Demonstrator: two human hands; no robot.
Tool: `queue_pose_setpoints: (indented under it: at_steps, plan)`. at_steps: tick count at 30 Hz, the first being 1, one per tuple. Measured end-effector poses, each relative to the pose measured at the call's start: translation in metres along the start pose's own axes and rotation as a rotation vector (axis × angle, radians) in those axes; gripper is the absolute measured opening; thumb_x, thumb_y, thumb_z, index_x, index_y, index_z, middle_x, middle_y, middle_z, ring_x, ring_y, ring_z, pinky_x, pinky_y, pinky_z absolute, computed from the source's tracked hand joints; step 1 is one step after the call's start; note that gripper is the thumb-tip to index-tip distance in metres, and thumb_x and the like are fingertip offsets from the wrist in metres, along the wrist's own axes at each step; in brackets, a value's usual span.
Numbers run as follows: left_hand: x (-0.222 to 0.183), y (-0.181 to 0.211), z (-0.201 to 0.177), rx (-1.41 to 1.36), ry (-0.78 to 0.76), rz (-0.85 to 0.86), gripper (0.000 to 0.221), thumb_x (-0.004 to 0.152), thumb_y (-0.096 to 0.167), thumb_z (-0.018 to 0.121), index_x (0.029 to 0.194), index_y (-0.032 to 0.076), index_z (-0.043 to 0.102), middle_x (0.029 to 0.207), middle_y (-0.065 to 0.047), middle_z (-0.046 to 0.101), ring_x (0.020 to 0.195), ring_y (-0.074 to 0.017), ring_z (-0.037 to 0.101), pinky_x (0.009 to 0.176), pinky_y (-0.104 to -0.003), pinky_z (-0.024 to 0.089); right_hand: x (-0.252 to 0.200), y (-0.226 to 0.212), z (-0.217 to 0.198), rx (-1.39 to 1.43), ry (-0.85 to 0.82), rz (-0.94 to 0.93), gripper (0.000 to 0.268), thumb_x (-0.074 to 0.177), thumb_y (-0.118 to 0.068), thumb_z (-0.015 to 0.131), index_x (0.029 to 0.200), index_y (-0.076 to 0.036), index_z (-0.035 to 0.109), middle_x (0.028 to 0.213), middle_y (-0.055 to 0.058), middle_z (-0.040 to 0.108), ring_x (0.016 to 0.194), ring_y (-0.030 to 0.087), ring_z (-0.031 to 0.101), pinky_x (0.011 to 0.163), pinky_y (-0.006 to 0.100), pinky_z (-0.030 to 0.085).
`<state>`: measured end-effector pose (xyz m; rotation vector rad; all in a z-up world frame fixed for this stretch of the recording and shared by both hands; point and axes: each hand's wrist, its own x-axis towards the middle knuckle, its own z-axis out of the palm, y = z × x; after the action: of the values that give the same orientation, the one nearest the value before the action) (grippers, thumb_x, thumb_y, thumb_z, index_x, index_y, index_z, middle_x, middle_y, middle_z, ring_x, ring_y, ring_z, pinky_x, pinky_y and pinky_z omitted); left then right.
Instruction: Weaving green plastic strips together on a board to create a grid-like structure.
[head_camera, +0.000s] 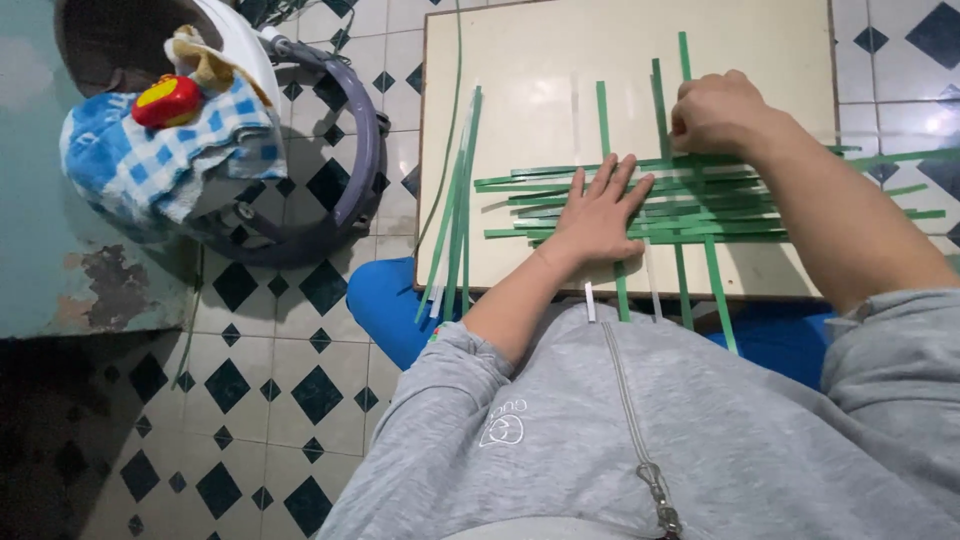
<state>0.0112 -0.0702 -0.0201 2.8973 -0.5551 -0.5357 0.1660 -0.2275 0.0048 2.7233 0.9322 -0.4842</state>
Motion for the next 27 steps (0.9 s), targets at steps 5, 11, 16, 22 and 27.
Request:
queue_pose_setpoints:
  at_steps: [5,11,16,22,27]
  plan:
    - [0.001,0.0,0.001,-0.004,-0.003,0.005,0.094,0.083,0.06,0.054,0.157,0.023,0.01,0.163,-0.011,-0.003,0.15,-0.032,-0.008,0.117,-0.058,0.002,0.004,0.014,0.008,0.002,-0.011,0.021,0.028,0.085,-0.033,0.059,0.092,-0.018,0.081,0.11,0.001,0.069,0.094,0.021,0.067,0.09,0.037,0.045]
    - [0.001,0.0,0.004,-0.007,0.005,0.005,0.094,0.084,0.06,0.055,0.157,0.024,0.01,0.163,-0.01,-0.005,0.15,-0.031,-0.008,0.117,-0.058,0.001,0.006,0.011,0.0,0.32,0.05,0.152,0.025,0.07,-0.02,0.084,0.09,-0.006,0.078,0.107,0.008,0.062,0.09,0.027,0.061,0.066,0.04,0.05]
    - [0.001,0.0,0.002,0.003,-0.011,0.001,0.095,0.084,0.062,0.055,0.157,0.024,0.008,0.163,-0.01,-0.005,0.15,-0.0307,-0.009,0.117,-0.058,0.0,0.004,0.008,-0.015,0.382,0.001,0.167,0.023,0.089,-0.024,0.073,0.09,-0.001,0.077,0.103,0.011,0.063,0.086,0.029,0.061,0.067,0.04,0.05]
    - [0.0,-0.001,0.001,-0.001,-0.01,0.013,0.094,0.084,0.062,0.055,0.157,0.024,0.008,0.163,-0.011,-0.005,0.15,-0.0315,-0.009,0.117,-0.058,0.0,0.008,0.003,-0.018,0.484,0.106,0.134,0.016,0.088,-0.017,0.07,0.088,-0.002,0.075,0.105,0.012,0.062,0.085,0.029,0.06,0.068,0.039,0.049]
    - [-0.002,0.002,0.0,0.007,-0.008,0.005,0.093,0.086,0.063,0.054,0.157,0.024,0.009,0.163,-0.011,-0.005,0.15,-0.0314,-0.008,0.117,-0.058,0.0,0.031,-0.01,0.003,0.384,0.12,0.069,0.026,0.09,-0.033,0.073,0.089,-0.007,0.075,0.102,0.007,0.062,0.082,0.027,0.061,0.062,0.038,0.049]
